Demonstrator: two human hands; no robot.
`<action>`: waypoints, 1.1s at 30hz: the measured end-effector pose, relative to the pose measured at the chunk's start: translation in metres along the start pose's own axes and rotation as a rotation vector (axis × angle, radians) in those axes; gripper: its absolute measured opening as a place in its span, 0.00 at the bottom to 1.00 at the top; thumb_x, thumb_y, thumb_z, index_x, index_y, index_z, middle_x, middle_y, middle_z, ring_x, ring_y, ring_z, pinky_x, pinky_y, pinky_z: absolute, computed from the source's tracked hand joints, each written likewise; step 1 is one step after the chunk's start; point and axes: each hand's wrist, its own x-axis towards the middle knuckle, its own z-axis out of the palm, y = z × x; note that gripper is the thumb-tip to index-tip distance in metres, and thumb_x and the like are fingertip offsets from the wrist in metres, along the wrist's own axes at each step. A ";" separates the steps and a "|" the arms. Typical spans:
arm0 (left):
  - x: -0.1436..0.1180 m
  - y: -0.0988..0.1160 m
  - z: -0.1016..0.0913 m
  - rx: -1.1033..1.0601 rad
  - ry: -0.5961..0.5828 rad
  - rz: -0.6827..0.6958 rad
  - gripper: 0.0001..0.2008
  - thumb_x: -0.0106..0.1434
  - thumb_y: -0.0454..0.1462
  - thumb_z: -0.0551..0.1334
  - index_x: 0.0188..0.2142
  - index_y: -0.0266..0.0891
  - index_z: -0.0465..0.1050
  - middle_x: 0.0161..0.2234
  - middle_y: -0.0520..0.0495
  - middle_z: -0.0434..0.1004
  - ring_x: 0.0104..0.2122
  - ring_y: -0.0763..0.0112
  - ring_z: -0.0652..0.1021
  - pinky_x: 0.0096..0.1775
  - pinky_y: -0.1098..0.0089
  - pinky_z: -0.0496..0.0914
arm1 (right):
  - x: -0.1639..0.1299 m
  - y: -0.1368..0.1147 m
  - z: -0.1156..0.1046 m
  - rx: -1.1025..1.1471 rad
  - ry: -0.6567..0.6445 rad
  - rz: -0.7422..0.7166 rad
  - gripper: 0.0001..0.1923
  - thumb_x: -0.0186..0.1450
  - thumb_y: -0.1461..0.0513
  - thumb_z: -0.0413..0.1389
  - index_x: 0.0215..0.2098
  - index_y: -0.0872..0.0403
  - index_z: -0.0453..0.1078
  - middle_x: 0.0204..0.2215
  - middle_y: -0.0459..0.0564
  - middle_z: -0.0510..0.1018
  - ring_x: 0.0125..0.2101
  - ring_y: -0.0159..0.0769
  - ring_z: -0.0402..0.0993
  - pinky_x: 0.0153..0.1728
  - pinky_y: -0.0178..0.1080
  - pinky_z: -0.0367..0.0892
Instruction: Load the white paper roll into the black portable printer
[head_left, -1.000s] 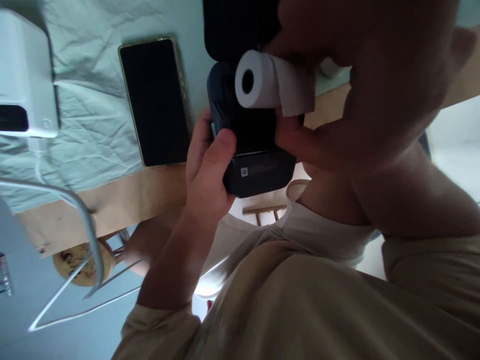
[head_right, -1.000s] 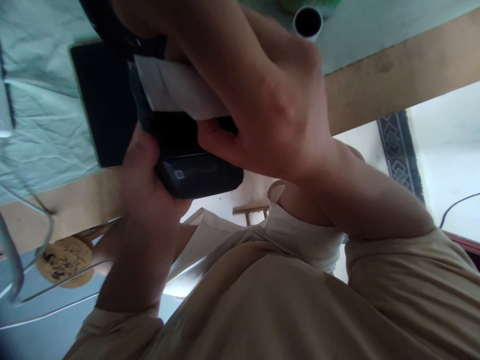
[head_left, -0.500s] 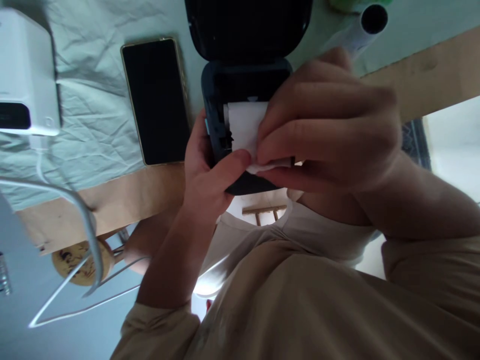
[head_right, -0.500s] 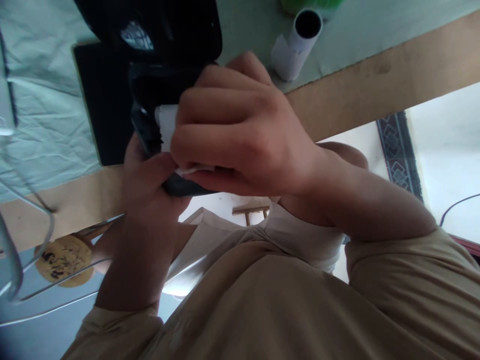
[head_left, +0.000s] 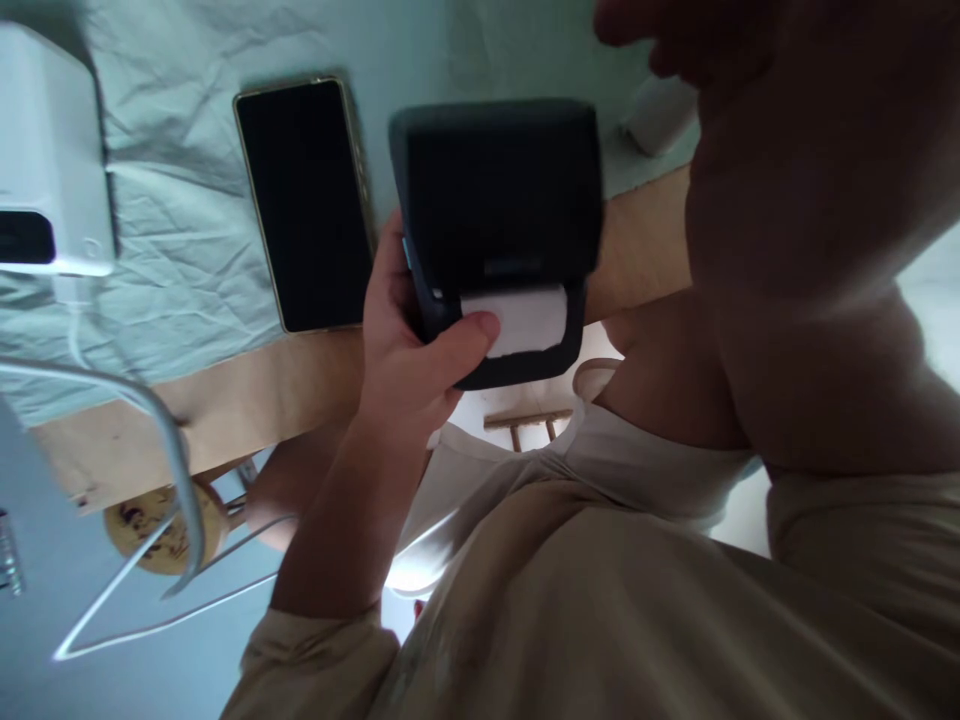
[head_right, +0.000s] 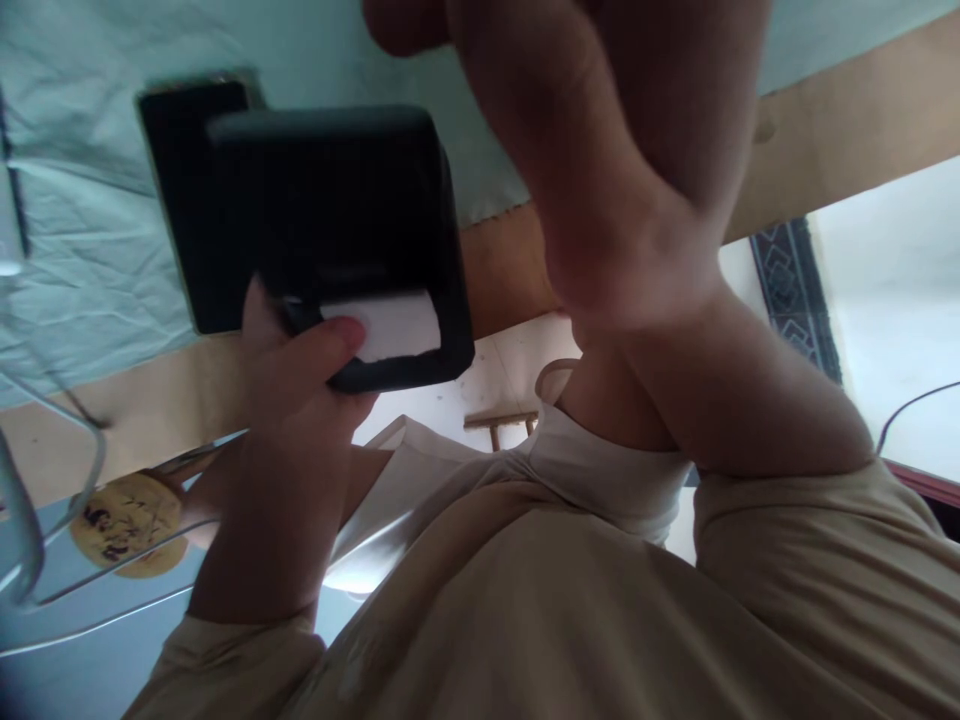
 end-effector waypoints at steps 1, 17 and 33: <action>-0.001 0.001 0.001 0.004 0.000 -0.014 0.33 0.46 0.45 0.82 0.50 0.49 0.75 0.36 0.57 0.77 0.31 0.76 0.78 0.36 0.72 0.78 | 0.000 0.000 0.001 0.007 0.058 -0.003 0.36 0.76 0.45 0.27 0.44 0.54 0.72 0.47 0.47 0.79 0.49 0.29 0.79 0.57 0.41 0.76; -0.010 0.019 0.013 -0.040 0.052 0.013 0.15 0.63 0.43 0.71 0.47 0.39 0.80 0.43 0.53 0.82 0.71 0.61 0.71 0.73 0.60 0.66 | 0.006 0.017 -0.003 -0.088 -0.409 -0.326 0.39 0.74 0.45 0.53 0.67 0.69 0.56 0.67 0.58 0.69 0.66 0.28 0.68 0.70 0.34 0.66; 0.002 0.021 0.021 -0.096 0.277 -0.016 0.20 0.79 0.34 0.42 0.47 0.29 0.71 0.47 0.47 0.79 0.74 0.64 0.66 0.75 0.56 0.60 | 0.000 0.008 -0.016 -0.257 -0.398 -0.362 0.35 0.69 0.47 0.54 0.66 0.59 0.60 0.65 0.46 0.71 0.67 0.32 0.65 0.70 0.40 0.63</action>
